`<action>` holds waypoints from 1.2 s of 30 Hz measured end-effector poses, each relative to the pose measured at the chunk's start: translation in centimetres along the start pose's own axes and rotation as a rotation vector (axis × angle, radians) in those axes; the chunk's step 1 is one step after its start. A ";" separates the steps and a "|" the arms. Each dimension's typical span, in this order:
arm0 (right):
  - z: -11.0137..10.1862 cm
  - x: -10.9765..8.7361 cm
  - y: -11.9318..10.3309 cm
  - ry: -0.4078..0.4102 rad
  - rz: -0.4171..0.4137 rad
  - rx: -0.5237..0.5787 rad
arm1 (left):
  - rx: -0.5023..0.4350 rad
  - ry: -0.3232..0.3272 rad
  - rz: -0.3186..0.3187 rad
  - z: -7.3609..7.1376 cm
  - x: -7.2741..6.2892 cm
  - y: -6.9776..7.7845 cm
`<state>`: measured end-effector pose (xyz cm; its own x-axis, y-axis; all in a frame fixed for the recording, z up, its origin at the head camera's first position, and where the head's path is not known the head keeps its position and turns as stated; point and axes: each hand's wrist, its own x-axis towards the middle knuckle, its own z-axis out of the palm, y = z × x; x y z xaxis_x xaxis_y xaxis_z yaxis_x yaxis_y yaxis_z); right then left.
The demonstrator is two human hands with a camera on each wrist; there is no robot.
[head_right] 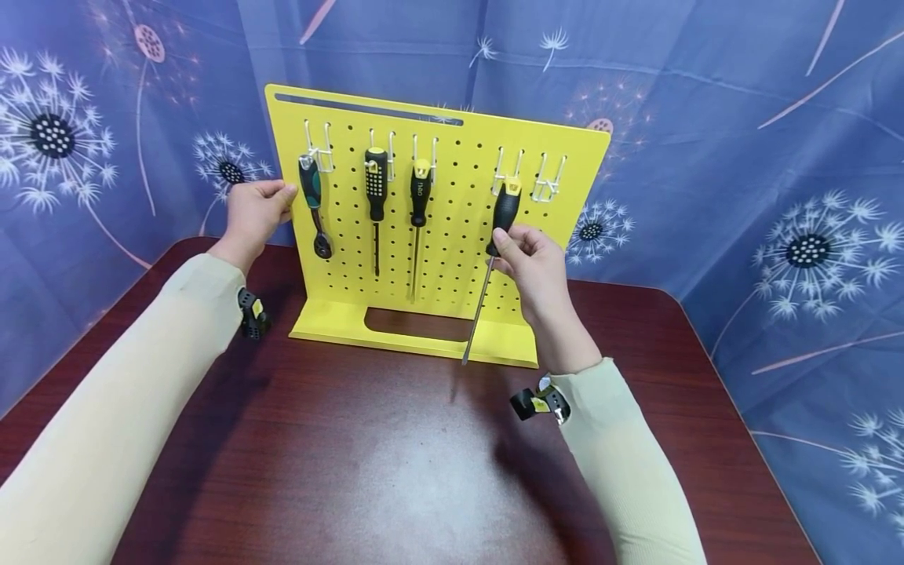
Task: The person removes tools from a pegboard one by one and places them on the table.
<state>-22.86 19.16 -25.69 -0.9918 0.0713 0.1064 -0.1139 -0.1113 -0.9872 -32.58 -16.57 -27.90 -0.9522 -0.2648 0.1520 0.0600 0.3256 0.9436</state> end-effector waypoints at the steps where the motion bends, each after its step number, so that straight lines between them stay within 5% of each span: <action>1: -0.1 -0.1 0.0 -0.003 0.000 -0.002 | 0.003 0.000 0.002 0.0 0.0 0.0; 36: -6.0 -3.6 1.8 0.042 0.076 0.125 | 0.014 0.027 0.018 0.2 0.0 -0.1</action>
<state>-19.12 24.66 -28.59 -0.9947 0.0996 0.0243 -0.0477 -0.2403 -0.9695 -32.62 -16.47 -28.09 -0.9427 -0.2828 0.1769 0.0728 0.3431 0.9365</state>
